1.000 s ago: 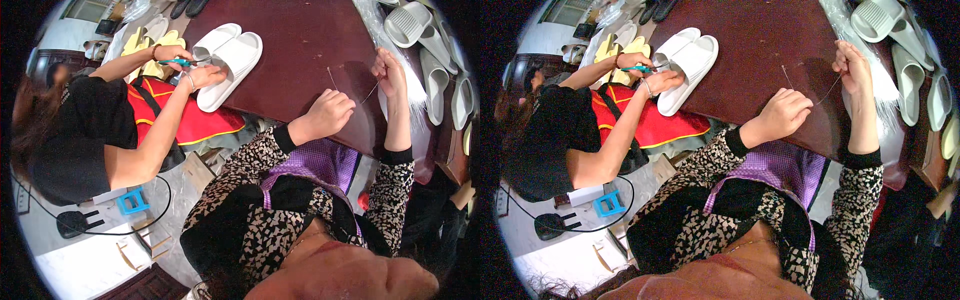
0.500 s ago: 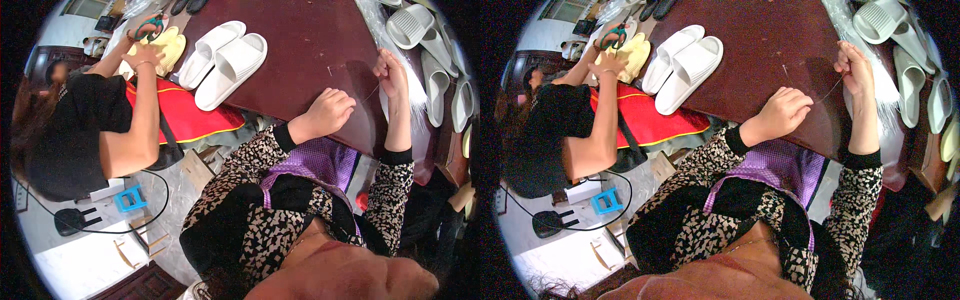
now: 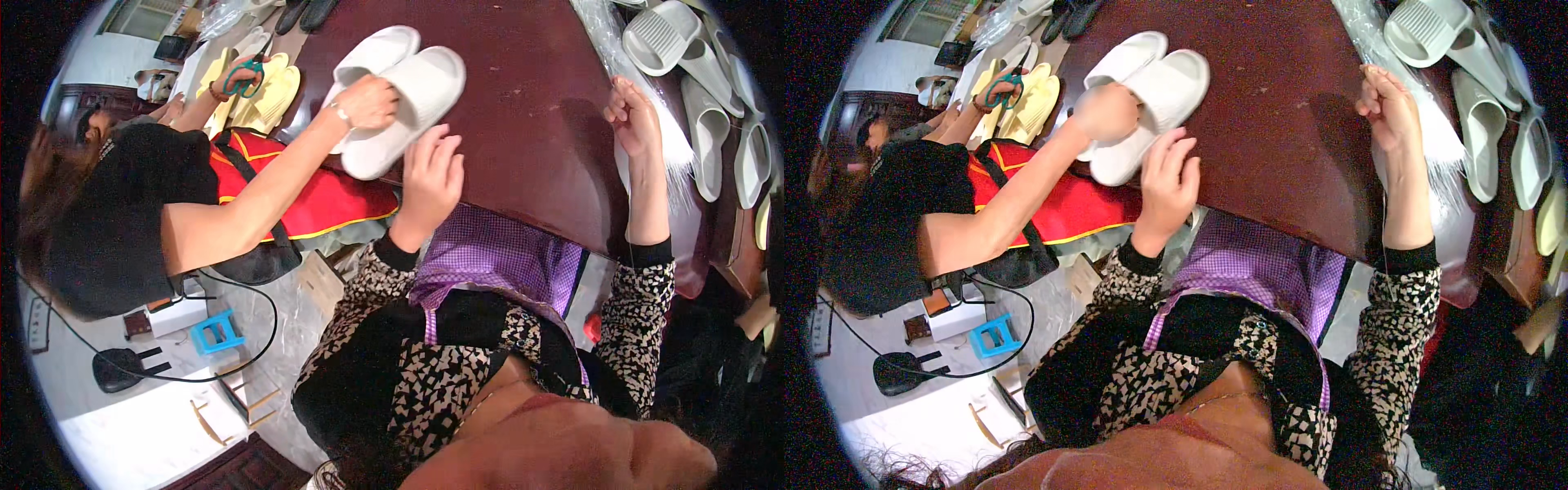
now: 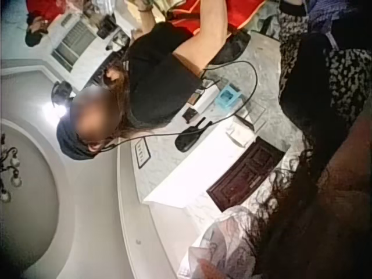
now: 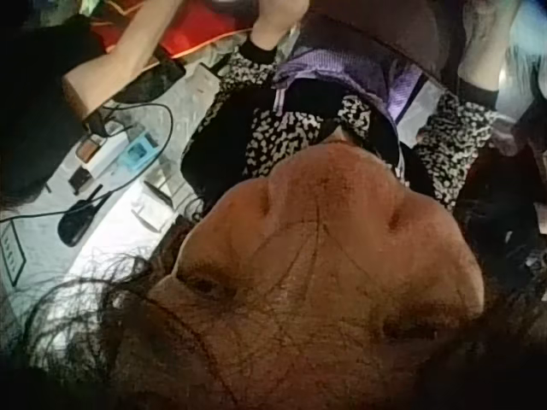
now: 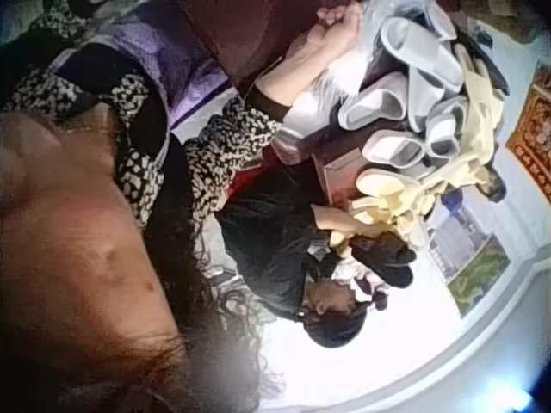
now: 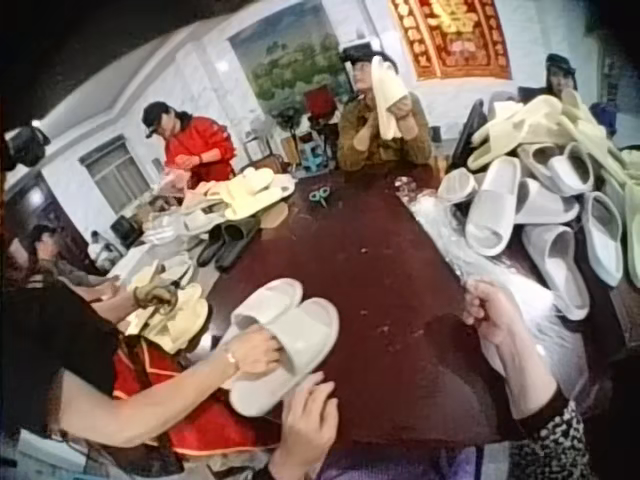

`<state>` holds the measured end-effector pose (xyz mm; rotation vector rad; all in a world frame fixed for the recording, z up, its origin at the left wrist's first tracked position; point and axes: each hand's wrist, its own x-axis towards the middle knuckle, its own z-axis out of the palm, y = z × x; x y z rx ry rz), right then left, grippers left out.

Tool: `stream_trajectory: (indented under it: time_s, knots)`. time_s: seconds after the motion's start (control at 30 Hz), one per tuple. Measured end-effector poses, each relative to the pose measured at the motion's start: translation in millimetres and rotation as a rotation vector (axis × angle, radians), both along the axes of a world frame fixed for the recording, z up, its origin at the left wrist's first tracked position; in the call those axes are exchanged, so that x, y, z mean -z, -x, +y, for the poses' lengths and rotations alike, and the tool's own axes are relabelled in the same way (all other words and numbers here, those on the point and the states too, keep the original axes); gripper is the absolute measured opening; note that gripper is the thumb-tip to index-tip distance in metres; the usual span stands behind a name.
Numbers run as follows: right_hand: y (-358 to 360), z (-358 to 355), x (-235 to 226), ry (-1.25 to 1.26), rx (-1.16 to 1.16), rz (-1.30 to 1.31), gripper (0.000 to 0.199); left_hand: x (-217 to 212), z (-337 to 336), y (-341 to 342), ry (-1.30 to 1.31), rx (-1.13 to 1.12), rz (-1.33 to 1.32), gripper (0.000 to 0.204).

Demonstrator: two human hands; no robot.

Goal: Hand-sewing and assembling foam slippers at a workbench.

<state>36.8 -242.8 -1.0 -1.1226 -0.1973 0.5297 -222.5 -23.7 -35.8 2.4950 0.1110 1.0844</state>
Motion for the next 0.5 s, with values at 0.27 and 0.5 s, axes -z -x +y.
stream_trajectory:
  time_s: [0.27, 0.5]
  knots:
    - [-11, -9, 6, -0.071, 0.062, 0.0, 0.015, -10, 10, 29, -0.006, -0.082, 0.09, 0.024]
    - [-14, -6, 2, 0.075, 0.278, -0.241, 0.015, -24, 14, 1, 0.004, 0.094, 0.189, 0.027]
